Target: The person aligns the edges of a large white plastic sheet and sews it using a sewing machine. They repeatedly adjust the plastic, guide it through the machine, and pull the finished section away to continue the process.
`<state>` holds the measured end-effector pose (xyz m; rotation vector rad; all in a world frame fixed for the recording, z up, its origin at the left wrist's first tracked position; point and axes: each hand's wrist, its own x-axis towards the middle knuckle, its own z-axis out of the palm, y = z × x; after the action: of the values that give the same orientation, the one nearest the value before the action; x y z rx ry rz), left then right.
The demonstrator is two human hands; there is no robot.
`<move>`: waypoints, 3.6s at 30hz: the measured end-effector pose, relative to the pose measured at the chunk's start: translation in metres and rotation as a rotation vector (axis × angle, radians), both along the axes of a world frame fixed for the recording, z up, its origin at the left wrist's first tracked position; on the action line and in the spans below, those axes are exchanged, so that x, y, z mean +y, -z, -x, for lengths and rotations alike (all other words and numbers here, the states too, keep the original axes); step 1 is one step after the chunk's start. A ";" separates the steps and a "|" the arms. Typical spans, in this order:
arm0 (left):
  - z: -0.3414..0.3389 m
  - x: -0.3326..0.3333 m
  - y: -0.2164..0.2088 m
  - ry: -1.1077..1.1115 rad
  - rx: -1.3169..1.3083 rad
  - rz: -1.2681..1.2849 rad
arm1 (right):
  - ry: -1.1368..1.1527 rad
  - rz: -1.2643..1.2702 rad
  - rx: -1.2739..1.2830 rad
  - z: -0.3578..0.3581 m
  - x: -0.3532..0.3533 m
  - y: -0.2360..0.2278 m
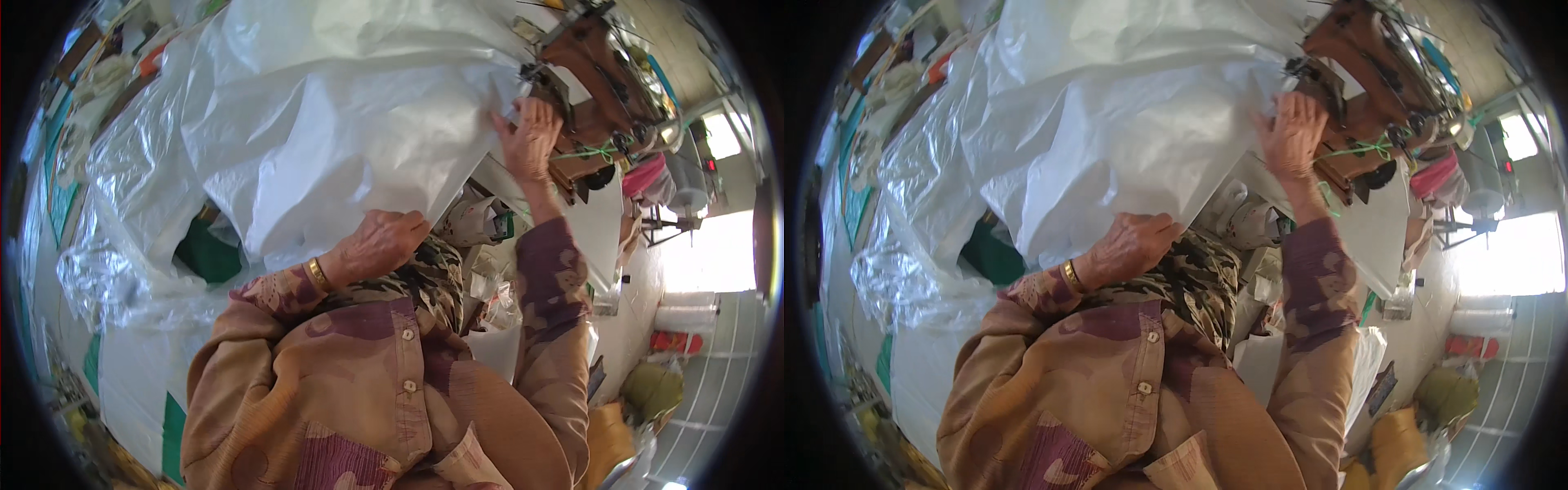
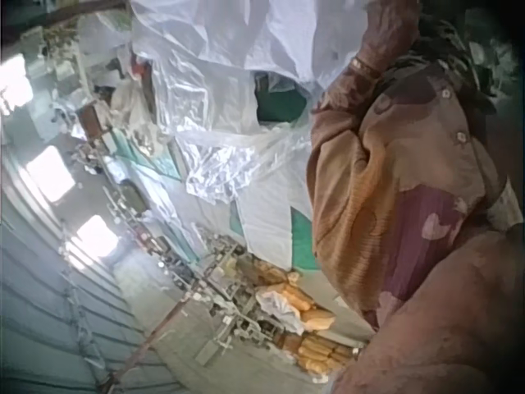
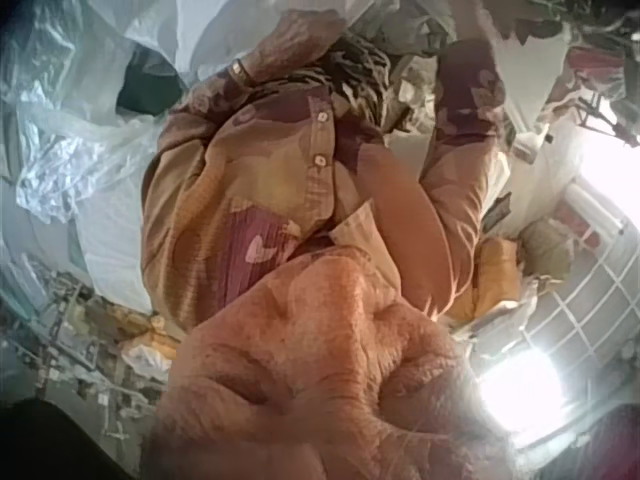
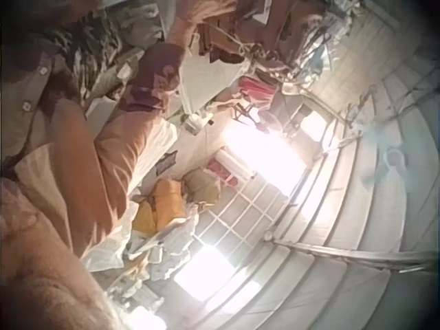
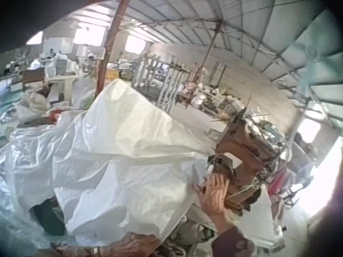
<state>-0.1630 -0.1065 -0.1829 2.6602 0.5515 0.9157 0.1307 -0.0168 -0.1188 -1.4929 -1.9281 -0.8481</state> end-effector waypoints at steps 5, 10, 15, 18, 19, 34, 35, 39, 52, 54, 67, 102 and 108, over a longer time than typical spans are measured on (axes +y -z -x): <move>-0.011 0.011 0.007 0.043 0.046 -0.006 | 0.170 0.070 0.678 0.010 0.002 0.057; -0.024 0.030 0.005 0.066 0.079 -0.027 | 0.164 0.121 0.910 0.013 0.002 0.059; -0.058 0.065 -0.007 0.087 0.097 -0.153 | 0.157 0.217 1.004 0.014 -0.006 0.046; -0.084 0.083 -0.015 0.074 0.138 -0.228 | 0.159 0.226 1.042 0.015 -0.008 0.042; -0.090 0.087 -0.020 0.061 0.168 -0.248 | 0.136 0.227 1.061 0.015 -0.008 0.042; -0.174 0.161 -0.063 -0.184 0.009 -0.199 | 0.019 0.063 1.121 0.008 0.001 0.057; -0.176 0.162 -0.066 -0.213 0.028 -0.164 | -0.036 0.000 1.105 0.007 0.001 0.059; -0.157 0.140 -0.071 -0.171 -0.156 0.023 | -0.085 0.092 1.305 0.001 -0.001 0.064; 0.005 0.164 0.006 -0.394 -0.078 -0.037 | -0.123 0.067 0.924 0.017 -0.020 0.074; 0.010 0.180 0.008 -0.339 -0.085 -0.006 | -0.210 0.101 0.708 0.042 -0.038 0.082; 0.026 0.201 0.012 -0.195 -0.087 0.055 | -0.362 0.522 0.723 0.154 -0.150 0.046; 0.121 0.095 0.031 -0.803 -0.118 -0.244 | -0.789 0.381 2.164 0.148 -0.124 0.070; 0.137 0.134 -0.055 -0.979 0.247 -0.136 | -0.617 0.455 2.034 0.161 -0.119 0.104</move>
<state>-0.2998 0.0274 -0.1276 2.5709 2.0062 0.8266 -0.0304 -0.1362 -0.2230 -0.8708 -0.6752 1.1492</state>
